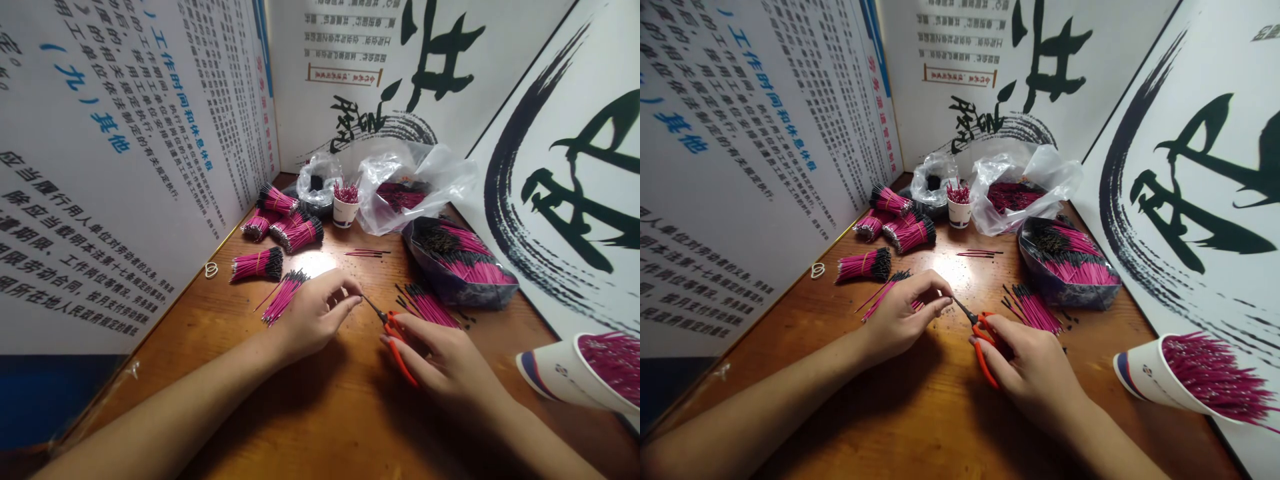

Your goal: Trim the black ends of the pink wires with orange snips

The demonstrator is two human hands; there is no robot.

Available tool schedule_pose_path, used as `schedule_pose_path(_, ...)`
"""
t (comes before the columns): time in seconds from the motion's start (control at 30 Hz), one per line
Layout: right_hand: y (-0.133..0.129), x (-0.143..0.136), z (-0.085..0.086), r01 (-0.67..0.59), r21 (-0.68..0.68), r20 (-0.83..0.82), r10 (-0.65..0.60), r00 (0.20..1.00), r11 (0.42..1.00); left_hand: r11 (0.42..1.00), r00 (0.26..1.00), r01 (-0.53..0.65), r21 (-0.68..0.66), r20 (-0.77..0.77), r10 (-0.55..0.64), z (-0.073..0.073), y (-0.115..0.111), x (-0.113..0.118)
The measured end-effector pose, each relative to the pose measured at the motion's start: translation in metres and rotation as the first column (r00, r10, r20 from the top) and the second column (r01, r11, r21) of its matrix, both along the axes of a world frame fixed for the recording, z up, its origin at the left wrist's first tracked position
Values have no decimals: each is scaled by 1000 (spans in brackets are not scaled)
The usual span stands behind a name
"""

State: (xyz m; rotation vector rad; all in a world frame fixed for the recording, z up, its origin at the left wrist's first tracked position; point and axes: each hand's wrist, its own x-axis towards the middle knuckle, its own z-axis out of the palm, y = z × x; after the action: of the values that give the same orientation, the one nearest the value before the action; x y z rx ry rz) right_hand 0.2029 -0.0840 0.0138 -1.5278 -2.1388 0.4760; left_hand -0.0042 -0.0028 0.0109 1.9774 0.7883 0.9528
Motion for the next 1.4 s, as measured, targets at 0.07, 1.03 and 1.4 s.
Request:
schedule_pose_path(0.07, 0, 2, 0, -9, 20, 1, 9, 1000, 1000, 1000, 1000, -3, -5, -5, 3, 0, 0, 0)
schedule_pose_path(1.03, 0, 2, 3, 16, 58, -24, -15, 1000, 998, 998, 1000, -4, -58, 9, 4, 6, -1, 0)
schedule_pose_path(1.4, 1, 0, 3, 27, 114, 27, -30, 999, 993, 985, 998, 16, -172, 57, -6, 8, -1, 2)
